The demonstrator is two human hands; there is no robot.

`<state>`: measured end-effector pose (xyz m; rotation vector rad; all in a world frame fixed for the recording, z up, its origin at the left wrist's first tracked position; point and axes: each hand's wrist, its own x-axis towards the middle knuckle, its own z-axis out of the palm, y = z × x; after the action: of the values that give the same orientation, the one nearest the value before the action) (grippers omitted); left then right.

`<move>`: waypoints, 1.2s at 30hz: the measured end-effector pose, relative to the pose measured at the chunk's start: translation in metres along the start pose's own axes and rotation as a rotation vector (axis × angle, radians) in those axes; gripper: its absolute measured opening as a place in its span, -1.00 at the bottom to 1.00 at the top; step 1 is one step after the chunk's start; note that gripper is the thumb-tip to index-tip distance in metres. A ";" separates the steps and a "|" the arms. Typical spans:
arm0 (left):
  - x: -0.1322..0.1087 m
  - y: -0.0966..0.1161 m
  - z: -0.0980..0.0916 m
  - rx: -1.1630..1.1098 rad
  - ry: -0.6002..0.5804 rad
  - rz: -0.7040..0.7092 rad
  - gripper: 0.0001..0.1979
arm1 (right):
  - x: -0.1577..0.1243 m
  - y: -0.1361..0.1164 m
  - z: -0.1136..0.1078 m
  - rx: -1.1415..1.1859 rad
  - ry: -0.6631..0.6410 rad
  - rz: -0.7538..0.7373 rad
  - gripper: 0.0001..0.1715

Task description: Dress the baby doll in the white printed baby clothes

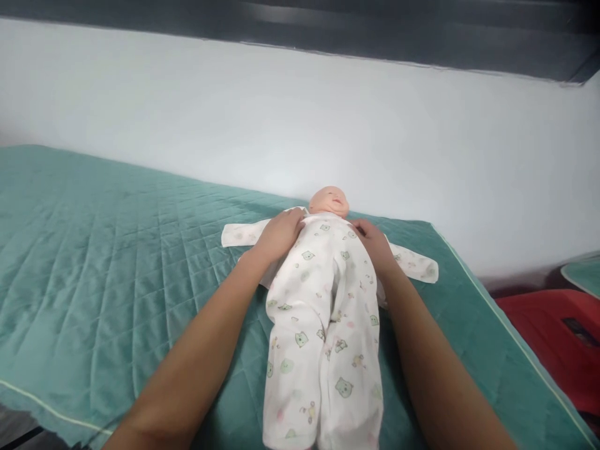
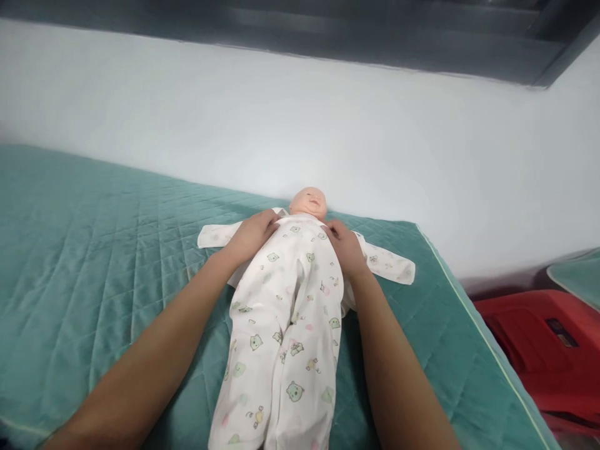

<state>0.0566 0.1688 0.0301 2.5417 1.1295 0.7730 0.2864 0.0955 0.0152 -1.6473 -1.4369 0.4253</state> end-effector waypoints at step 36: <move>-0.019 -0.006 0.021 0.229 0.036 0.015 -0.56 | -0.058 0.010 -0.005 0.030 0.040 -0.113 -0.36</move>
<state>0.0539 0.1579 0.0036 2.7350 1.2786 0.7336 0.2807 0.0403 -0.0065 -1.5333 -1.4785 0.3463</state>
